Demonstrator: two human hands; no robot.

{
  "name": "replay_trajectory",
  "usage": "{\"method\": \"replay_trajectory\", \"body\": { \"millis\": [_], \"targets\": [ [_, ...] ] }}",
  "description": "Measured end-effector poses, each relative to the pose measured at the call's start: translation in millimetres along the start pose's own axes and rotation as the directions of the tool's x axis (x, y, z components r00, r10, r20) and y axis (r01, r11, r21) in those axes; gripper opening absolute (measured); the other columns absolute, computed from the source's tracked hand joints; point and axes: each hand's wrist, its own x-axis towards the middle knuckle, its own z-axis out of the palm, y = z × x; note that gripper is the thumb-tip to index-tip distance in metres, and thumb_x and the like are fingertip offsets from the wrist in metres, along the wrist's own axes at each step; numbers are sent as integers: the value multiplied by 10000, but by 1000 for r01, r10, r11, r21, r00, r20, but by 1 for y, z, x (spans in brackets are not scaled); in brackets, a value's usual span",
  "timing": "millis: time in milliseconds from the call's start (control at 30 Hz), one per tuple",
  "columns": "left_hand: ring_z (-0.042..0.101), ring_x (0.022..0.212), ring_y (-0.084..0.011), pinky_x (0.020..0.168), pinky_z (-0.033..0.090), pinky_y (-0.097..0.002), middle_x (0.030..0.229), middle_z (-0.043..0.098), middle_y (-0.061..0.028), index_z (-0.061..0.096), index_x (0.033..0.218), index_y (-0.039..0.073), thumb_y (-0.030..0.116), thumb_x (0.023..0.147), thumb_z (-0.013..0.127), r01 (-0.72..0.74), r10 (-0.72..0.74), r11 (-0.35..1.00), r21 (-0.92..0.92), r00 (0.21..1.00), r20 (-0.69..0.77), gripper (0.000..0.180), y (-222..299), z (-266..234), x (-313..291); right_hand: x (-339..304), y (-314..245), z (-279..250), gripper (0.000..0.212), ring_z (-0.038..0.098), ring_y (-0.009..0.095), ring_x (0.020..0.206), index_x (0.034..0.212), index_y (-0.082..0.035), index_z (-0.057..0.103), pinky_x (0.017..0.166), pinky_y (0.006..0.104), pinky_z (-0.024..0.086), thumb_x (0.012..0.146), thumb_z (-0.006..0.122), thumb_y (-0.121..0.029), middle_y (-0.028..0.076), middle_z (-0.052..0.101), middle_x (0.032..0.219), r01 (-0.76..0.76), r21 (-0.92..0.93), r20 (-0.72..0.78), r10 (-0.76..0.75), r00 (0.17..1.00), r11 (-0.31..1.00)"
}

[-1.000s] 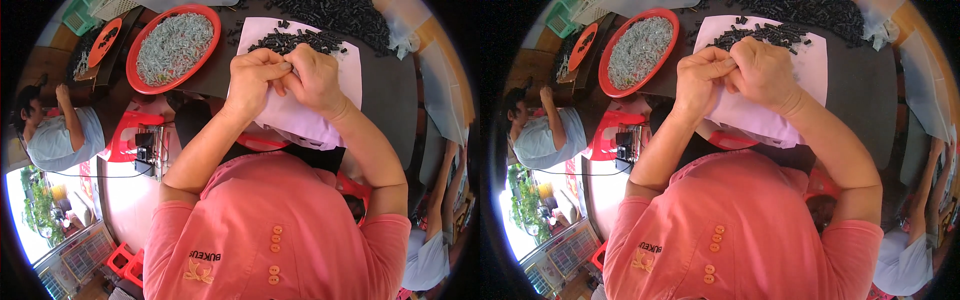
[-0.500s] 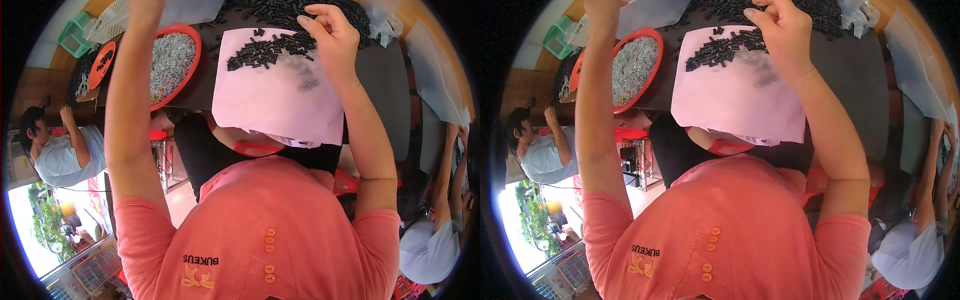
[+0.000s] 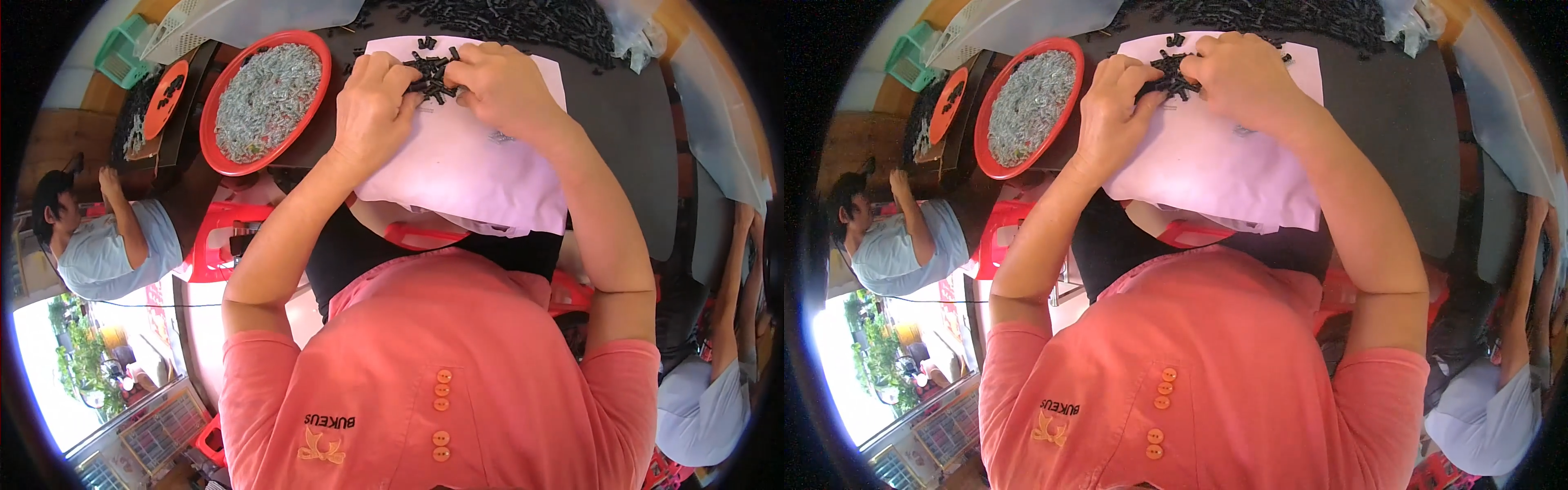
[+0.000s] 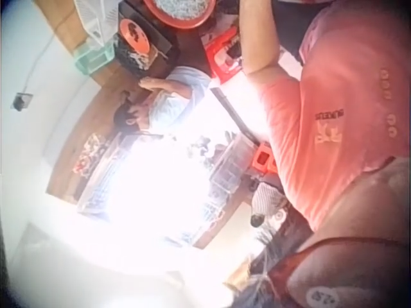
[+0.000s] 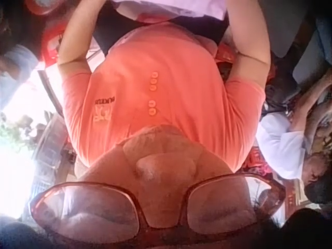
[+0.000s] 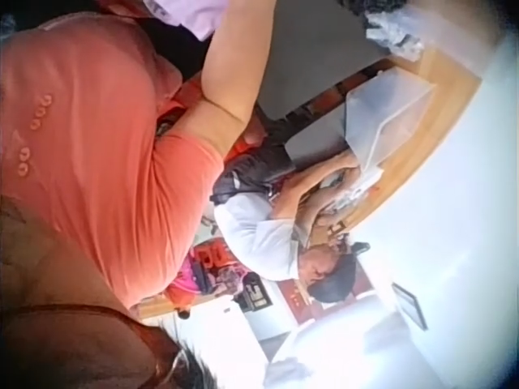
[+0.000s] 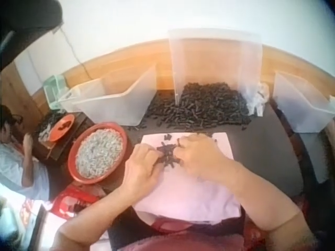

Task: The person inserts small metal pins into plastic housings by hand at a workbench.

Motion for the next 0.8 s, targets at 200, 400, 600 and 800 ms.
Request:
{"method": "replay_trajectory", "body": {
  "millis": [200,400,600,800],
  "targets": [
    [571,946,-321,807,483,-406,950,596,-110,658,954,28,37,742,712,-8,9,1000,17,1000,-10,219,-13,12,9,2,-1,9,125,633,273,928,872,-99,716,788,401,466,773,645,-126,84,660,910,-56,-129,-63,49,997,990],
    [563,882,-308,735,486,-412,902,575,-89,662,869,53,60,730,718,-143,143,990,-6,989,-29,150,10,-4,1,-3,-2,2,96,622,258,883,849,-112,703,754,391,445,771,646,-113,67,637,862,-26,-54,-150,18,988,998],
    [575,861,-306,721,488,-415,884,576,-92,650,872,47,53,744,713,-168,167,986,13,984,62,143,10,4,-8,3,-10,-3,63,614,243,839,812,-120,683,734,386,440,756,657,-106,37,621,827,7,21,-226,-2,974,1000],
    [589,853,-315,703,496,-413,883,582,-104,625,877,32,20,770,678,-142,140,989,50,989,45,120,9,3,-8,5,-11,-3,28,632,245,783,786,-101,660,689,381,471,762,650,-91,25,646,790,52,195,-336,17,942,979]
  ]
}}
